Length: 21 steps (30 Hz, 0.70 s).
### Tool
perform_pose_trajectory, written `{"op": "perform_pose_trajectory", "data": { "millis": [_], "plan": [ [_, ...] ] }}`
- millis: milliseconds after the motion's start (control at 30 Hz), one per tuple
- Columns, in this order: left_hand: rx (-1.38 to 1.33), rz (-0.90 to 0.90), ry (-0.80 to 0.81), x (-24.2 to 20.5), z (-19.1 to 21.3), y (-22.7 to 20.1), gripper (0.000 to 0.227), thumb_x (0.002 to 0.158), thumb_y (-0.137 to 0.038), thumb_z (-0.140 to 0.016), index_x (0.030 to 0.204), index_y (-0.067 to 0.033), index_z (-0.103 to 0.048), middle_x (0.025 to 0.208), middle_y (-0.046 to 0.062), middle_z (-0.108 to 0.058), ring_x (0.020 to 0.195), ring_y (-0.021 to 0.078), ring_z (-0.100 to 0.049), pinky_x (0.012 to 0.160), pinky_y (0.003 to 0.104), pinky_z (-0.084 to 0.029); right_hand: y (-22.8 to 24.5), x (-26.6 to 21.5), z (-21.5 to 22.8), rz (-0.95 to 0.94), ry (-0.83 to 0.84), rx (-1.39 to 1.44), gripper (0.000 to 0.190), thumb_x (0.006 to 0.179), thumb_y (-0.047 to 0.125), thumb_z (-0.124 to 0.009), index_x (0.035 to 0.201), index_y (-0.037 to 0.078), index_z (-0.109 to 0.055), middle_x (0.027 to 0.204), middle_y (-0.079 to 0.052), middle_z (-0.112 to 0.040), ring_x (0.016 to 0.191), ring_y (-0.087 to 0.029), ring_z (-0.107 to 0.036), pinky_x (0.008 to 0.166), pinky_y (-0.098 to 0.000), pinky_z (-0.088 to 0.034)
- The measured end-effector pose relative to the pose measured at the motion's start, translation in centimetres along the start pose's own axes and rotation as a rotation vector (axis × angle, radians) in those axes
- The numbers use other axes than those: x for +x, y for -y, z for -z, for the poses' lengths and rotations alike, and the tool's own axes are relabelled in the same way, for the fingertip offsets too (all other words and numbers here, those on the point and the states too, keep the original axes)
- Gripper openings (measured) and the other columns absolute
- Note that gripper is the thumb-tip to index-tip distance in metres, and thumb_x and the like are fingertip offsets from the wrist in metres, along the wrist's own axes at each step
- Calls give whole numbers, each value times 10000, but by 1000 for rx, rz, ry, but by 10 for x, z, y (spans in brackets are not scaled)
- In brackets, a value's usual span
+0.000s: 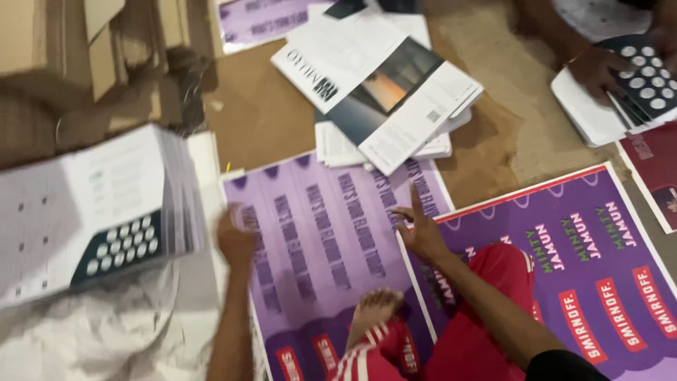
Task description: The person sits on the floor and applies glue to the edge of a large printed paper sheet using a sponge. They then press the glued edge down onto a larger poster board to adhere it.
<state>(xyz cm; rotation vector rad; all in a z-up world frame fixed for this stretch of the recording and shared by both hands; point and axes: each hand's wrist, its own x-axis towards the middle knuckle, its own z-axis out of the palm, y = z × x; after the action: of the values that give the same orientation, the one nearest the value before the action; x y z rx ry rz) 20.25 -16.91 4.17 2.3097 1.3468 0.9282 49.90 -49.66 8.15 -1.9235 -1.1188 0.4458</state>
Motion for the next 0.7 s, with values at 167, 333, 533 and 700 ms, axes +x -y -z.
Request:
{"op": "perform_pose_trajectory", "data": {
  "millis": [167,333,533,700],
  "plan": [
    [-558,151,683,-18,-174,-122,441,905,-186,-704,1328,-96,-618,1235,96,-701,1031,190,-709,857,328,-587,-32,29,-2,-153,-138,22,1090,895,93,-665,1610,154,156,1213,-165,-732,1048,-320,-732,931,-407,-569],
    [-1320,1002,839,-18,-292,-195,378,988,-226,-730,1239,39,-634,1082,136,-714,804,171,-633,637,300,-489,-53,45,-8,-149,-259,-50,1070,917,81,-669,1628,124,129,1264,-150,-708,1136,-327,-707,980,-412,-555],
    [-1188,1315,953,7,-280,-223,411,961,-455,-638,1090,-64,-635,795,61,-595,598,161,-521,479,308,-465,-67,66,6,-94,-345,-269,1085,870,49,-681,1628,117,93,1311,-142,-688,1186,-376,-644,993,-450,-516],
    [-1008,830,711,60,-236,-276,357,976,-327,-702,1095,7,-661,806,99,-610,515,148,-463,382,283,-333,-72,73,26,-198,-722,-97,865,1008,-15,-623,1650,169,-73,1443,-217,-617,1221,-305,-683,1002,-367,-590]
  ]
}}
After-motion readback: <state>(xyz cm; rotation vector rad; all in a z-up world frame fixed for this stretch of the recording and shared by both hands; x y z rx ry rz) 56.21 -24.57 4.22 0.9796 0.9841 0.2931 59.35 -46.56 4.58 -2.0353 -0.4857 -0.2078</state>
